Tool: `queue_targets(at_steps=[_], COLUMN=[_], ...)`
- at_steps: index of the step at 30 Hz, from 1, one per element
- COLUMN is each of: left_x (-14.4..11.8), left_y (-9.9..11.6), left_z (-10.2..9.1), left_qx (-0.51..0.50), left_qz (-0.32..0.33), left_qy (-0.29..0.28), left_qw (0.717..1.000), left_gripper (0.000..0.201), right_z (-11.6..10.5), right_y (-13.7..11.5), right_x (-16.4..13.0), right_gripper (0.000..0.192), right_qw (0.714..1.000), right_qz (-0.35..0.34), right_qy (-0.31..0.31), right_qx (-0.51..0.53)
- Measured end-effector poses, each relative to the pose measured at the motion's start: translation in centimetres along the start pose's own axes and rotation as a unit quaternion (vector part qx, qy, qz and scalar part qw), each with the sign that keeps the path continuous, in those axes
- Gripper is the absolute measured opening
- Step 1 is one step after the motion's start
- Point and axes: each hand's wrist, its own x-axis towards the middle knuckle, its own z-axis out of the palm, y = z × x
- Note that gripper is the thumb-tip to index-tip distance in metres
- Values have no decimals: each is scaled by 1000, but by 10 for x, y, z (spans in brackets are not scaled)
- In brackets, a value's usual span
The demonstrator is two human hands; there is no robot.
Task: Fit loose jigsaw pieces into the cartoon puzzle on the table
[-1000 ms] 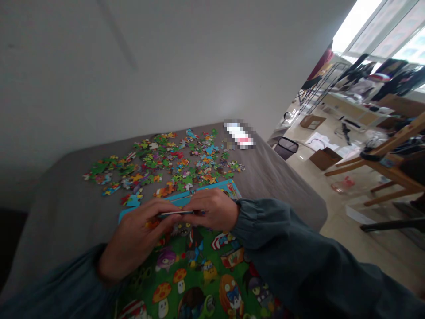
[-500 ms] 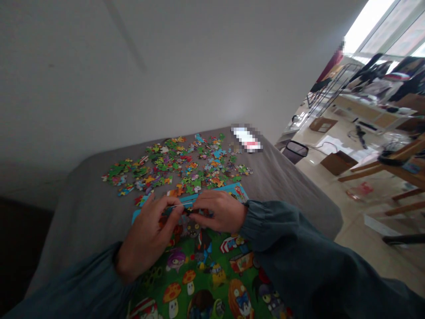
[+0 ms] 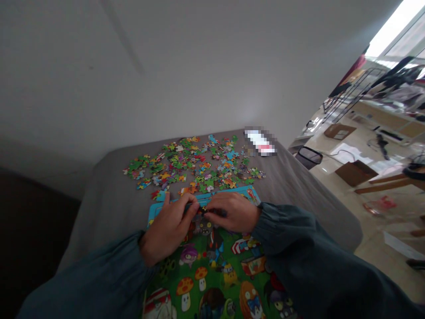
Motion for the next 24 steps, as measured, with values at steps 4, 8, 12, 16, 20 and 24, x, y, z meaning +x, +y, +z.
queue_targets(at_steps=[4,8,12,16,20,24], left_x=[-3,0,4,6,8,12], left_y=[-2,-9,-13,-14,-17,-20], left_z=[-3,-2,0,0,-1,-1], left_qx=[19,-3,-18,-25,-42,-68], left_qz=[-29,-42,-36,-19,8,15], left_qy=[20,-14,-20,-20,-18,7], left_qw=[999,999,999,999,999,998], left_gripper=[36,39,40,40,39,40], right_z=[2,5,7,6,5,4], right_y=[2,4,4,3,3,3], right_x=[1,2,1,1,2,1], right_gripper=[20,20,21,21,20,19], right_qw=[1000,1000,1000,999,1000,998], right_qz=[5,0,-9,-15,-9,20], right_qy=[7,1,14,23,19,48], right_qx=[21,22,18,20,20,33])
